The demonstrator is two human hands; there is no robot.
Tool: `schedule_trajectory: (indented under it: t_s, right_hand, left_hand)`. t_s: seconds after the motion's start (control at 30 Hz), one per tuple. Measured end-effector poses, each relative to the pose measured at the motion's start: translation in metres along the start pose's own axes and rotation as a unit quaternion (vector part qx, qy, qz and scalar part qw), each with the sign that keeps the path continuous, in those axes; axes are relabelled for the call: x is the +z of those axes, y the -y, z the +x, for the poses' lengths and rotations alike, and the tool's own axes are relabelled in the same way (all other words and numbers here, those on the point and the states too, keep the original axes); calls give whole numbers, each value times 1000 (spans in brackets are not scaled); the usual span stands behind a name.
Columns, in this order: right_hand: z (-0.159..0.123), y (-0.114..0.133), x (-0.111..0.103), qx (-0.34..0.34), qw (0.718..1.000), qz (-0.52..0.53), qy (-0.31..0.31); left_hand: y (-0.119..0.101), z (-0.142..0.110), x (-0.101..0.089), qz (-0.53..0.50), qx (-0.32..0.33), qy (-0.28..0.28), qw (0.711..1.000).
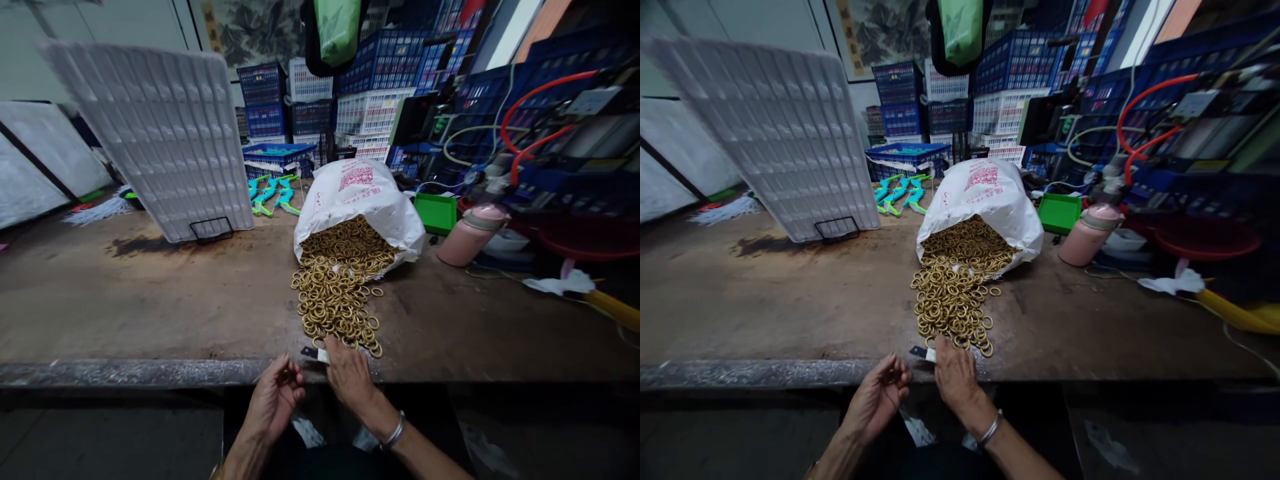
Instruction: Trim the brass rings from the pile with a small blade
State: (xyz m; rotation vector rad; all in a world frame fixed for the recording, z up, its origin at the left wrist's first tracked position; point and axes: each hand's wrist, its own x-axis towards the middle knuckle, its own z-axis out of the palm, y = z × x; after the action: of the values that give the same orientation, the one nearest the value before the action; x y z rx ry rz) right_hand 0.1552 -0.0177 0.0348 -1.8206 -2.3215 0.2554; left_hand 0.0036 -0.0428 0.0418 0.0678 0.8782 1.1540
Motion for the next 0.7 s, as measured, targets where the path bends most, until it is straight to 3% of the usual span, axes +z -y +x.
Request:
schedule_trajectory:
  t_s: [0.23,0.43,0.7]
  right_hand:
    - [8,3,3,4,1000,-12,-11]
    - [18,14,-1,20,1000,-11,19]
    - [13,8,2,6,1000,-16,17]
  left_hand:
    - [-2,2,2,1,-7,-33,999]
    - [-3,3,0,14,1,-17,1000]
    - [-4,1,1,41,8,13,999]
